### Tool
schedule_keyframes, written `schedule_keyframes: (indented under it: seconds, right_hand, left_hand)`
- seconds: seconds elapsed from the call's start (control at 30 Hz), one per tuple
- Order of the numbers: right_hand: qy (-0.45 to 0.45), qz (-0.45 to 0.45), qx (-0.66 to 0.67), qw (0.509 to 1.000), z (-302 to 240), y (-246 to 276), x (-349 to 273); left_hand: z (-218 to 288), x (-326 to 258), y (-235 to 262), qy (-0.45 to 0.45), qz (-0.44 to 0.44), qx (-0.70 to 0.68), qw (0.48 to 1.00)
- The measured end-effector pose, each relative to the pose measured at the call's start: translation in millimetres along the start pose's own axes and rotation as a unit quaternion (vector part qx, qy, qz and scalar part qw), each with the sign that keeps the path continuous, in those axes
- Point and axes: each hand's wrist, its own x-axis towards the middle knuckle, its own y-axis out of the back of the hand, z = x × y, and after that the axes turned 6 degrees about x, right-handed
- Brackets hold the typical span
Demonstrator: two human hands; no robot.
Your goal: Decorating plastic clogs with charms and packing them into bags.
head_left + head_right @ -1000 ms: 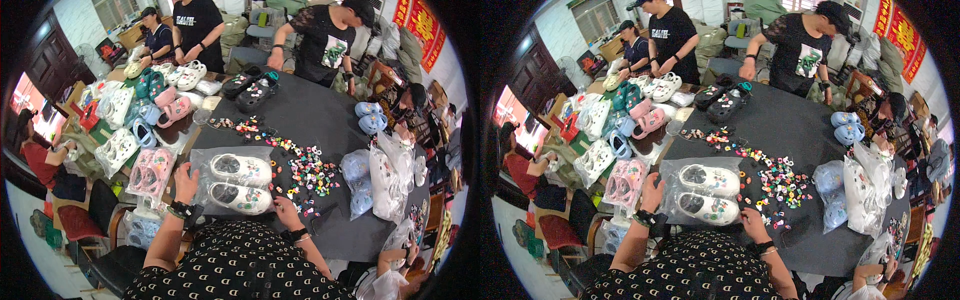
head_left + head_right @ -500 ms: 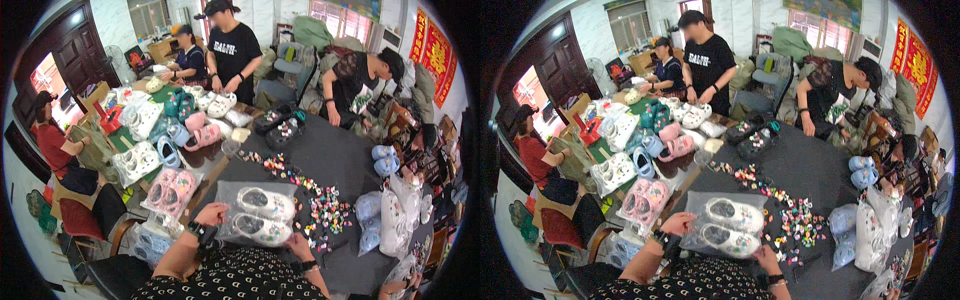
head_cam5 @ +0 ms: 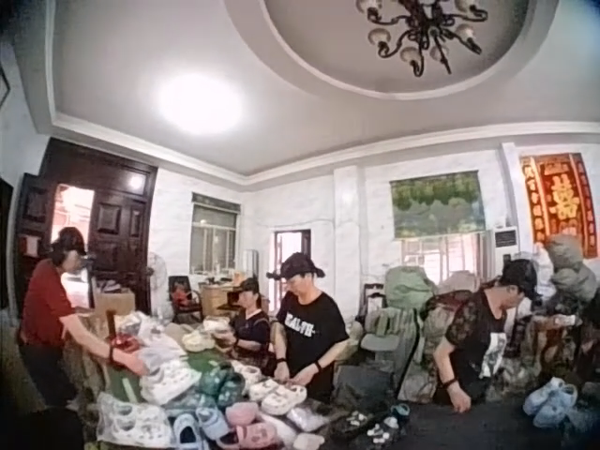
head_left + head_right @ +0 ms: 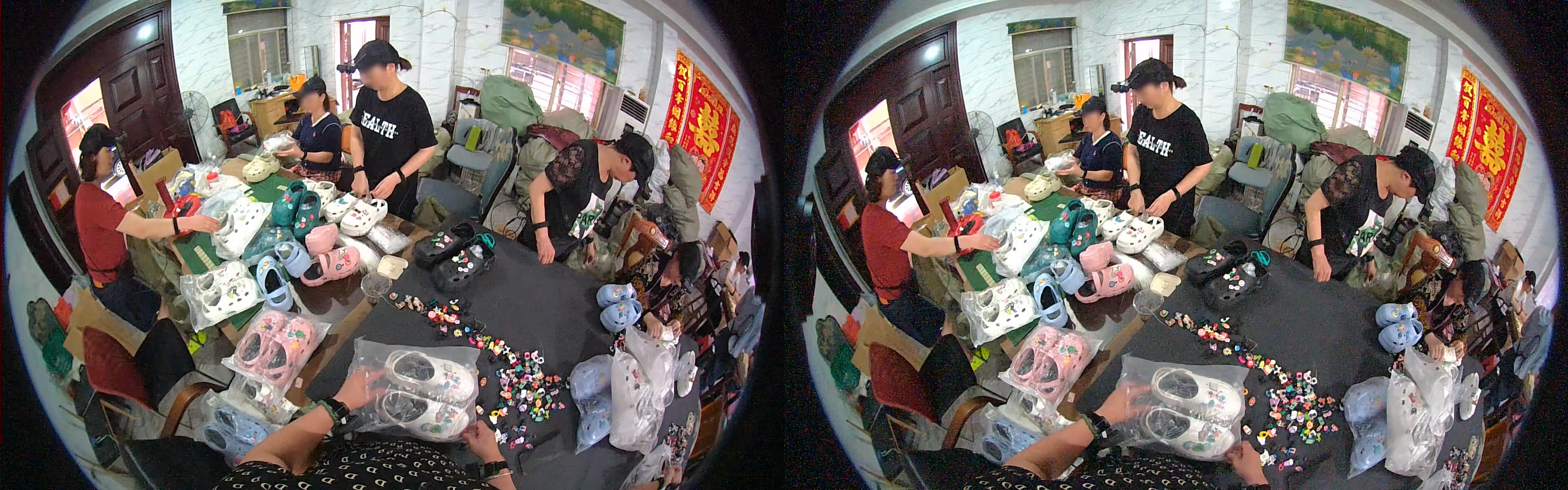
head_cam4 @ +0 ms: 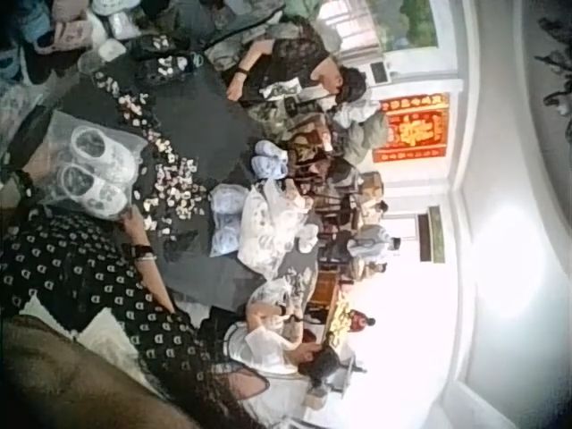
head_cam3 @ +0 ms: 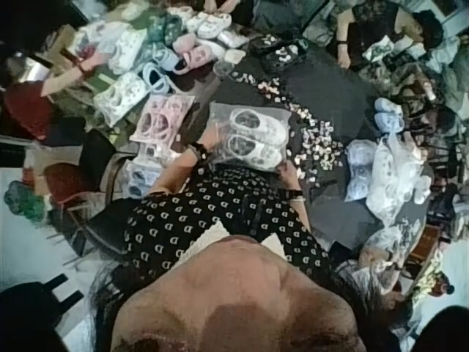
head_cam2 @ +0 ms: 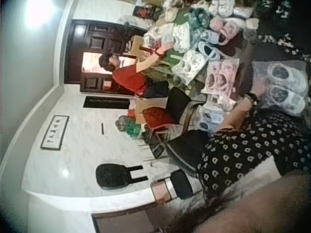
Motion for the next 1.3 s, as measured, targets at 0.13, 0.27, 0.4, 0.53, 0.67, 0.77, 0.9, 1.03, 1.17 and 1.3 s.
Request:
schedule_keyframes:
  seconds: [0.13,0.27,0.4,0.53,0.67,0.77,0.9,1.03,1.17,1.3]
  right_hand:
    - [0.009,-0.012,-0.002,1.000,-22,3,-6]
    - [-0.051,-0.034,0.055,0.997,-32,5,-6]
    - [-0.005,-0.039,0.104,0.994,-2,7,1]
    - [0.010,-0.030,0.049,0.998,-1,13,7]
    - [0.028,0.019,0.016,0.999,-25,21,7]
    - [0.084,0.020,-0.063,0.994,-37,33,15]
    - [0.042,0.066,-0.051,0.996,-62,55,18]
    - [0.023,-0.042,-0.139,0.989,-97,51,30]
    - [0.131,-0.059,-0.110,0.983,-97,26,40]
    - [0.108,0.168,-0.165,0.966,-76,39,48]
  left_hand:
    - [8,8,-18,-0.114,0.019,-0.048,0.992]
    - [-16,21,-84,-0.065,-0.024,-0.152,0.986]
    - [29,29,-48,-0.033,-0.067,0.037,0.997]
    - [-6,37,-92,-0.015,-0.062,-0.002,0.998]
    - [-5,32,-88,-0.013,-0.011,-0.074,0.997]
    - [10,16,-65,-0.039,0.014,-0.062,0.997]
    - [11,7,-34,-0.130,0.064,0.147,0.978]
    - [31,3,5,-0.143,0.065,0.052,0.986]
    - [38,5,5,-0.231,0.087,0.041,0.968]
    - [49,3,26,-0.146,0.052,0.066,0.986]
